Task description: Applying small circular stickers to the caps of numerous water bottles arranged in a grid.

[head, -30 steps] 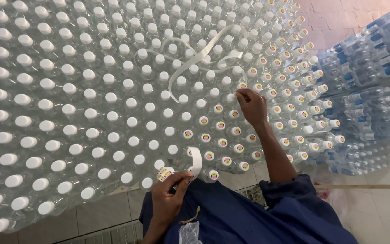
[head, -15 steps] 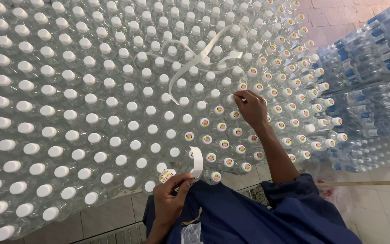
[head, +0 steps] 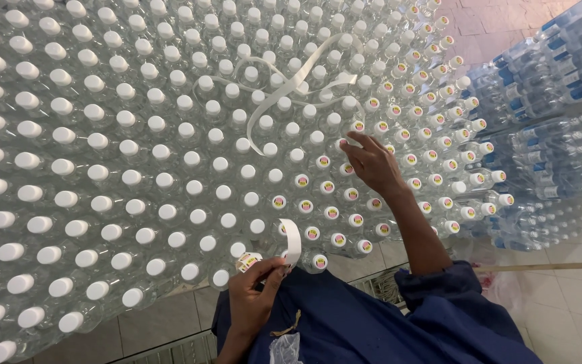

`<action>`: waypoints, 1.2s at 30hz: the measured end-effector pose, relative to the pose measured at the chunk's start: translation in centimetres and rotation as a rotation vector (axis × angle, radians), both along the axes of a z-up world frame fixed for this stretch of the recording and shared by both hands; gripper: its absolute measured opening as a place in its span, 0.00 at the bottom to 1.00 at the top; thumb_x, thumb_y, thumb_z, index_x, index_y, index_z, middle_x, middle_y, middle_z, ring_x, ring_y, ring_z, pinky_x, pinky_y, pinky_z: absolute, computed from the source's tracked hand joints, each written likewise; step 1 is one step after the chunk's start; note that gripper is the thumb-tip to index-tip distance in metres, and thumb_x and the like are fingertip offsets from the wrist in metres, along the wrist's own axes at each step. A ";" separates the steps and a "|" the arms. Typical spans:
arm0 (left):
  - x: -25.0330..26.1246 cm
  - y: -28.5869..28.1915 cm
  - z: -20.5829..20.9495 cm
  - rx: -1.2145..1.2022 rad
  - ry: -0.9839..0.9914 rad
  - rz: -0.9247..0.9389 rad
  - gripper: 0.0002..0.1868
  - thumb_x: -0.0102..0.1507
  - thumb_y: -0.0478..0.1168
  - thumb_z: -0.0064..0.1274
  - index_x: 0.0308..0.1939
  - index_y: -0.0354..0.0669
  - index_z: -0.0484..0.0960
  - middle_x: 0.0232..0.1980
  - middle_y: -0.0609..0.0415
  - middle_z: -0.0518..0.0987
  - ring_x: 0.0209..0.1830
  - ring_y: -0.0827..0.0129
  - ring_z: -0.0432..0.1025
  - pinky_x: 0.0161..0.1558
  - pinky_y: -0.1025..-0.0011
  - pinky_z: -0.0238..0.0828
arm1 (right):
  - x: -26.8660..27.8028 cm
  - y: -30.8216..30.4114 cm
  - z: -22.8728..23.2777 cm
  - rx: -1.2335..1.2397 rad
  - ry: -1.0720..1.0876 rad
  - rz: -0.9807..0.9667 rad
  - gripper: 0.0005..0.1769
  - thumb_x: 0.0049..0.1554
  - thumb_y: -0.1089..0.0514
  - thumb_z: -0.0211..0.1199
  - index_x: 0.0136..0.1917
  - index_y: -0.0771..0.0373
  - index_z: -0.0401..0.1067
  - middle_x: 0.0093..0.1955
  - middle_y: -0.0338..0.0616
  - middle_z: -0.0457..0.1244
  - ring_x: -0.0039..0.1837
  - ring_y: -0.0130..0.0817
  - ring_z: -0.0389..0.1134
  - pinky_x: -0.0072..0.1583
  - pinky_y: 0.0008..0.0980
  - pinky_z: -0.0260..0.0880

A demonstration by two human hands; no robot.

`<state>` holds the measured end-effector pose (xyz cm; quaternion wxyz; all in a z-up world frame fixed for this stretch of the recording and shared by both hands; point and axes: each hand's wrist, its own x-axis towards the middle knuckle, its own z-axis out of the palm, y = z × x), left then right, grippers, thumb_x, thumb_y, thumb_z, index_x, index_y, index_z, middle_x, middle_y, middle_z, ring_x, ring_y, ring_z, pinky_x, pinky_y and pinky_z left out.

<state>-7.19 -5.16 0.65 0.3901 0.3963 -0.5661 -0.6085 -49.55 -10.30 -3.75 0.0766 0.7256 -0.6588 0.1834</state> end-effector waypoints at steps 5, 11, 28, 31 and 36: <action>-0.2 0.4 -0.5 0.108 0.050 0.018 0.10 0.65 0.37 0.64 0.47 0.36 0.93 0.40 0.45 0.95 0.41 0.62 0.92 0.44 0.70 0.93 | -0.4 0.8 0.8 -0.008 0.044 -0.079 0.11 0.66 0.65 0.66 0.59 0.57 0.84 0.73 0.49 0.69 0.73 0.51 0.71 0.43 0.50 0.82; -1.4 -0.5 1.0 0.323 0.008 0.189 0.15 0.61 0.45 0.69 0.41 0.33 0.94 0.35 0.46 0.94 0.35 0.63 0.90 0.35 0.68 0.89 | 8.8 3.3 6.6 -0.181 -0.130 -0.088 0.08 0.66 0.66 0.69 0.58 0.63 0.84 0.68 0.48 0.71 0.66 0.47 0.73 0.59 0.48 0.79; -1.4 -0.7 0.8 -0.301 -0.105 0.082 0.04 0.66 0.38 0.64 0.40 0.43 0.92 0.39 0.53 0.91 0.39 0.67 0.86 0.43 0.68 0.82 | 21.1 7.0 10.7 0.096 -0.789 0.417 0.07 0.64 0.61 0.69 0.56 0.63 0.82 0.56 0.49 0.75 0.58 0.42 0.80 0.59 0.38 0.82; -1.3 -0.4 0.4 -0.424 -0.119 0.101 0.05 0.67 0.39 0.65 0.43 0.43 0.91 0.42 0.54 0.91 0.43 0.69 0.87 0.47 0.69 0.82 | 20.7 6.9 10.3 0.152 -0.832 0.423 0.07 0.66 0.61 0.67 0.55 0.63 0.82 0.56 0.49 0.75 0.59 0.41 0.79 0.60 0.38 0.81; -1.1 -0.6 0.8 -0.425 -0.120 0.110 0.03 0.66 0.37 0.64 0.42 0.45 0.91 0.42 0.56 0.91 0.41 0.71 0.86 0.46 0.70 0.82 | 19.1 5.5 9.6 0.130 -0.813 0.385 0.08 0.66 0.60 0.65 0.54 0.64 0.82 0.54 0.50 0.76 0.57 0.42 0.80 0.59 0.39 0.83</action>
